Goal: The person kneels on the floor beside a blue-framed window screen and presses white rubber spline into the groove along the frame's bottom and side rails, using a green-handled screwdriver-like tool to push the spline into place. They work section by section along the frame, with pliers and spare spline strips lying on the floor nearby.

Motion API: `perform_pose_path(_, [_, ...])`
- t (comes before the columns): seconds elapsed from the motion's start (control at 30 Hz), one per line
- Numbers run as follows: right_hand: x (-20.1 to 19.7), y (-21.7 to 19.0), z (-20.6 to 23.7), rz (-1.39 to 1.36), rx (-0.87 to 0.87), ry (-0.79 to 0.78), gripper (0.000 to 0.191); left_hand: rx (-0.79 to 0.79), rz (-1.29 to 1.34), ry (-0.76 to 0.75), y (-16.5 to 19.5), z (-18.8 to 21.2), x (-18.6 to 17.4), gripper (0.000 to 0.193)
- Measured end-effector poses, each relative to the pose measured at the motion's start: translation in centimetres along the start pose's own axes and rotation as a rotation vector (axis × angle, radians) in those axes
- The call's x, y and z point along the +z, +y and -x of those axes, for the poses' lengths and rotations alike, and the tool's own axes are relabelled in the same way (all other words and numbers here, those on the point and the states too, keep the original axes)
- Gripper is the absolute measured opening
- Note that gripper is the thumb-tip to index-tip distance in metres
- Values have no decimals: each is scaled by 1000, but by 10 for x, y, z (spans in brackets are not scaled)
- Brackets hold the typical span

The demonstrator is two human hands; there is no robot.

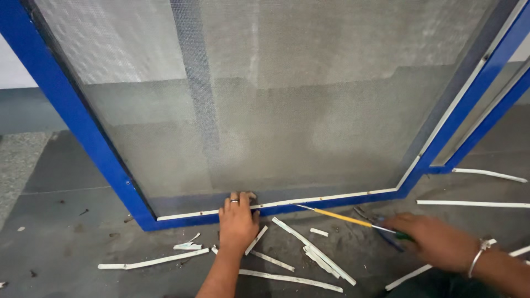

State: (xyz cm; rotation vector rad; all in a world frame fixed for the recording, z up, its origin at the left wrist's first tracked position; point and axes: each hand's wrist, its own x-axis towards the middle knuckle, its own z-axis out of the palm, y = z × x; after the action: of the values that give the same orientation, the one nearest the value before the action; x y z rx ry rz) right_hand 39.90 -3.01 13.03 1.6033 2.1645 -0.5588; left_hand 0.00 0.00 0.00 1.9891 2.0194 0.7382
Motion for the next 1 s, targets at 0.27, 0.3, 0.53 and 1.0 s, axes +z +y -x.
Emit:
perform_pose_path(0.27, [-104,-80,-1,210,226,-192,42,18,-87,9,-16,-14,15,60])
perform_pose_path(0.3, [-116,-82,-8,188,189,-194,40,-9,-69,-19,-13,-12,17,56])
perform_pose_path(0.53, [-207,-125,-78,325,-197,-223,32,-9,-20,-4,0,-8,15,50])
perform_pose_path(1.0, [-156,-147,12,498,36,-243,22,-93,90,120,88,51,55,41])
